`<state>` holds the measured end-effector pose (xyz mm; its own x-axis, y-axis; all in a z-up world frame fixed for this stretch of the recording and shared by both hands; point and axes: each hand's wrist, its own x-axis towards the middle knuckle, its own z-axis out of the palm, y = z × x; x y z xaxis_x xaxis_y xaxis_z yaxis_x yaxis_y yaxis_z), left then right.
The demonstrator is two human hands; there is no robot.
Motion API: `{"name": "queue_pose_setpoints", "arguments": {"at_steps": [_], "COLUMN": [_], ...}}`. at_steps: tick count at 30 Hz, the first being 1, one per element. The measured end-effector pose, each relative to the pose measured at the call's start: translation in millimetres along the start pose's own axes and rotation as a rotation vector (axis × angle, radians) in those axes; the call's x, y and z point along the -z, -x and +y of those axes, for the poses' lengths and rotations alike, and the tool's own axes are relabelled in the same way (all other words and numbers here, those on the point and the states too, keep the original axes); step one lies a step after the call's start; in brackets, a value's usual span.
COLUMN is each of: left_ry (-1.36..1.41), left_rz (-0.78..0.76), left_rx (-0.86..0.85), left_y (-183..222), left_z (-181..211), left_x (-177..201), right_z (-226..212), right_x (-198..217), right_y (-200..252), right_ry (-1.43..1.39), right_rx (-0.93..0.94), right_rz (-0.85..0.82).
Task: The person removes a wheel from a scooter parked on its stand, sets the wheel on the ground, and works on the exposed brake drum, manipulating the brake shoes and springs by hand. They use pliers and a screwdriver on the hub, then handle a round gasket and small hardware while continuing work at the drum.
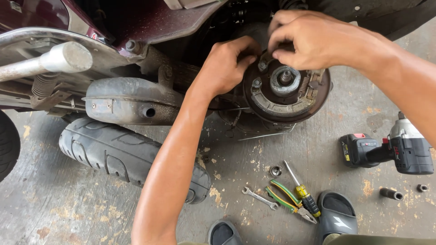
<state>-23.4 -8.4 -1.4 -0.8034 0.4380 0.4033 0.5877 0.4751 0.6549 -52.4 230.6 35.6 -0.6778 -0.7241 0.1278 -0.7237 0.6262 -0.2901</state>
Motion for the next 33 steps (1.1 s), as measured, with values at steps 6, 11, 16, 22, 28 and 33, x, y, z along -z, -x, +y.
{"name": "queue_pose_setpoints", "arguments": {"at_steps": [6, 11, 16, 22, 28, 33], "left_ry": [0.022, 0.028, 0.013, -0.064, -0.166, -0.227], "left_rz": [-0.062, -0.092, -0.063, 0.004, 0.09, 0.157], "left_rx": [-0.041, -0.044, -0.102, -0.076, 0.067, 0.284], "left_y": [-8.2, -8.0, -3.7, -6.0, -1.0, -0.5], "left_z": [-13.2, -16.6, -15.5, -3.0, 11.5, 28.5], "left_x": [-15.9, -13.6, -15.6, -17.8, -29.9, -48.5], "right_z": [-39.3, -34.1, -41.1, -45.7, -44.9, -33.8], "right_x": [-0.9, 5.1, 4.6, 8.8, 14.7, 8.5], "right_y": [5.3, 6.5, 13.2, 20.4, 27.3, 30.1], "right_ry": [-0.012, -0.025, -0.056, -0.047, -0.024, 0.01], "right_rx": [-0.292, -0.268, -0.26, -0.136, -0.043, -0.016], "right_rz": [-0.085, -0.006, 0.045, 0.152, 0.201, 0.238]}}
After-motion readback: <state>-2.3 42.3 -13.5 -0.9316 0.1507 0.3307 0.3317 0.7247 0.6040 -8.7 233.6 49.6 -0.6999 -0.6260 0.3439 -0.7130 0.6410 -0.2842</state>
